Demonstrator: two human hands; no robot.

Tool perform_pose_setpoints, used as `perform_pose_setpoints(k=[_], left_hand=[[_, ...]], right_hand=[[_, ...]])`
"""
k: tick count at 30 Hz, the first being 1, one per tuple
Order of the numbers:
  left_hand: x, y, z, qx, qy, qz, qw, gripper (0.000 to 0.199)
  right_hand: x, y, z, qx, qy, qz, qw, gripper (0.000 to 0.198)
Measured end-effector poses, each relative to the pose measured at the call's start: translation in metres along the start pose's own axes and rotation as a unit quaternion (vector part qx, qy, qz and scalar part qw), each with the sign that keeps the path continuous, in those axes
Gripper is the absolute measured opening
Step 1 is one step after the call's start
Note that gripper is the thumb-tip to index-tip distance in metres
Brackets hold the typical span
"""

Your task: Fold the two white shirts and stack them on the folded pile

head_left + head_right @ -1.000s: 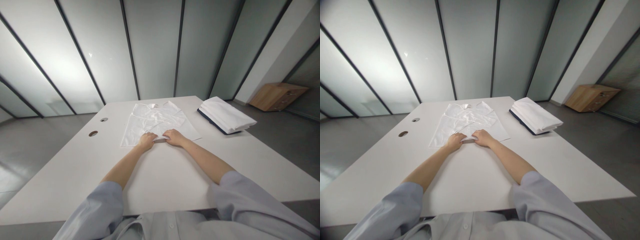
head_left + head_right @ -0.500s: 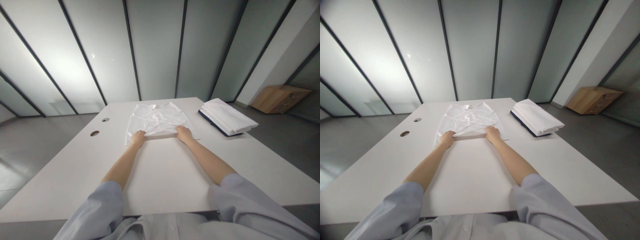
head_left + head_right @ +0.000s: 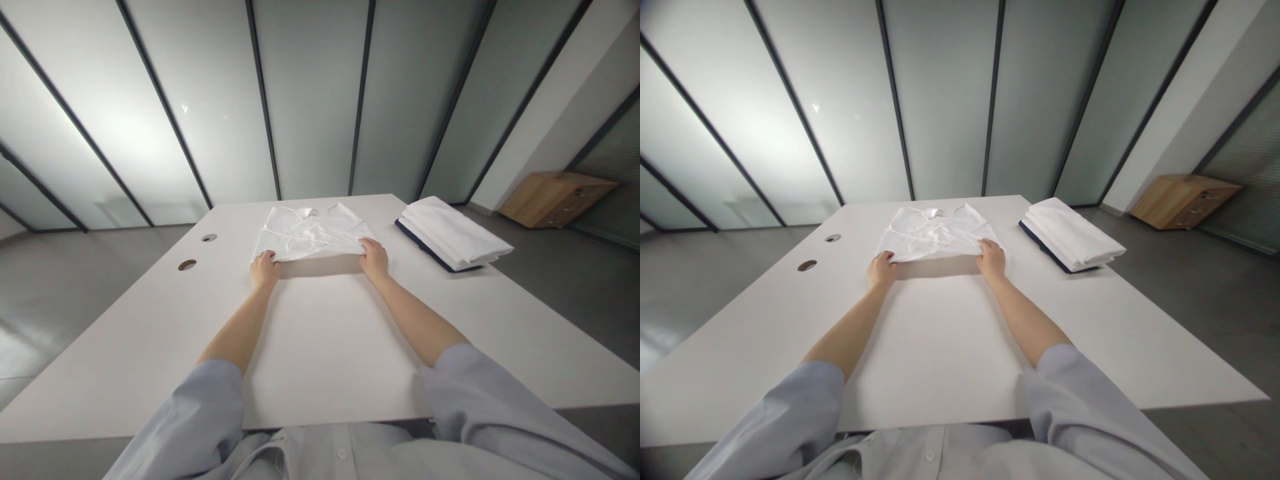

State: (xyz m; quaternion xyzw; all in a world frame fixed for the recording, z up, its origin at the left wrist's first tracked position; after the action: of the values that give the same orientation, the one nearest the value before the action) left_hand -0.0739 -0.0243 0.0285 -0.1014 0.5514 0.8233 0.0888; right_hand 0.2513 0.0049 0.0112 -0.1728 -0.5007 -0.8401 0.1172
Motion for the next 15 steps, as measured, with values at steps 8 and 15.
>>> perform_pose_setpoints(k=[8, 15], left_hand=[[0.002, -0.015, -0.001, 0.103, -0.078, 0.026, 0.991, 0.037], [0.003, -0.020, -0.001, 0.111, -0.076, 0.031, 0.990, 0.034]], right_hand=[[-0.004, -0.013, 0.000, 0.163, -0.040, -0.073, 0.983, 0.038], [0.000, -0.011, -0.002, 0.177, -0.032, -0.093, 0.979, 0.031]])
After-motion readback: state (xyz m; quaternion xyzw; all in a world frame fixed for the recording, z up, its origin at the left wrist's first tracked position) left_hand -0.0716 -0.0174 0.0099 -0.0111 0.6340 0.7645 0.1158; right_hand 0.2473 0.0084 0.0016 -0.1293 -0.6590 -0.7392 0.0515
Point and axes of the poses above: each hand's wrist, its own z-axis towards the middle knuckle, its own y-axis out of the back of the hand, x = y × z, the point moved 2 cm from there along z, towards the middle knuckle, and after that the axes turned 10 degrees about -y, right-handed, at the moved point
